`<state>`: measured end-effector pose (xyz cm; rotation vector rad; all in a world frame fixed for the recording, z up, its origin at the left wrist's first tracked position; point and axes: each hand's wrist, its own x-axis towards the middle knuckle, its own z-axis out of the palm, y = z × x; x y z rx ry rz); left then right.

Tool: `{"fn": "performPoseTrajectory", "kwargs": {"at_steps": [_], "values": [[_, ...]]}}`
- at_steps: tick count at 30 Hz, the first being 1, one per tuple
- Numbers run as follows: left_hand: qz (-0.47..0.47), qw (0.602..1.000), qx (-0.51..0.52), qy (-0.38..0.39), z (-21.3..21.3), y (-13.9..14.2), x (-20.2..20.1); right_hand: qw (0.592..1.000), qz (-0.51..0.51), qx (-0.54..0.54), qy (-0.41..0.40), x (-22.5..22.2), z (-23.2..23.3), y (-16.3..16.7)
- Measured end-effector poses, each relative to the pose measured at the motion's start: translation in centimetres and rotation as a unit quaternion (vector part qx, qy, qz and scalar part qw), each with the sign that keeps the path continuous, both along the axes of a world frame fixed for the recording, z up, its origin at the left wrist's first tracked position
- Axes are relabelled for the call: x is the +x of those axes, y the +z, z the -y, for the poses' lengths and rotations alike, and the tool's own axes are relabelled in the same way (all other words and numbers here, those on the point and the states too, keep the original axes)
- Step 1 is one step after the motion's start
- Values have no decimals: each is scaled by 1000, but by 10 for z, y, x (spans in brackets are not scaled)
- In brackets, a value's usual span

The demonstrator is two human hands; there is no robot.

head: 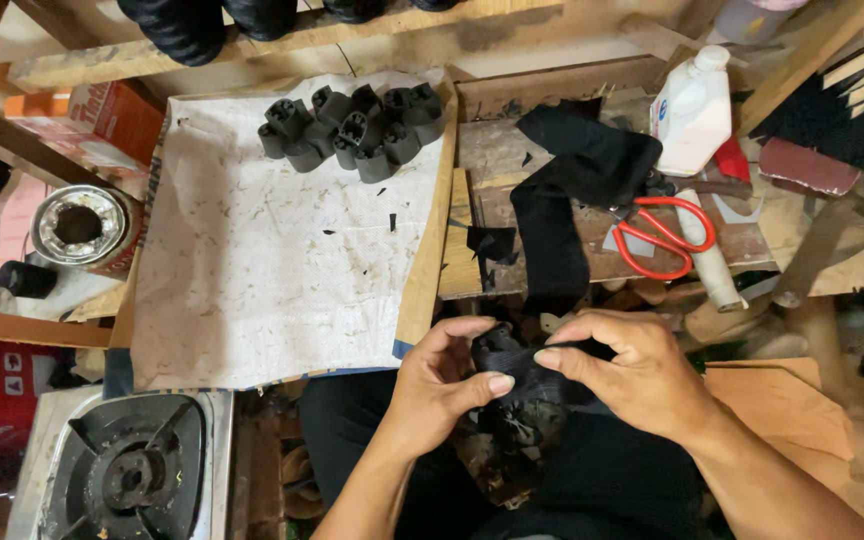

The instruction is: The person cuts a large piece of black fabric into strips using red-handled scissors. They then wrap a strip around a small black shoe component and trim the excess fabric.

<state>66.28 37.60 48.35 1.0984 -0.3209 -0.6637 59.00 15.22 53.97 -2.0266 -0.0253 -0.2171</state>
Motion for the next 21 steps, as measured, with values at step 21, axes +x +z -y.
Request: {"fn": "performPoseTrajectory", "kwargs": {"at_steps": [21], "values": [[2,999,-51,-13,10,1,-1,997,-53,55,28,20,-11,-13]]}}
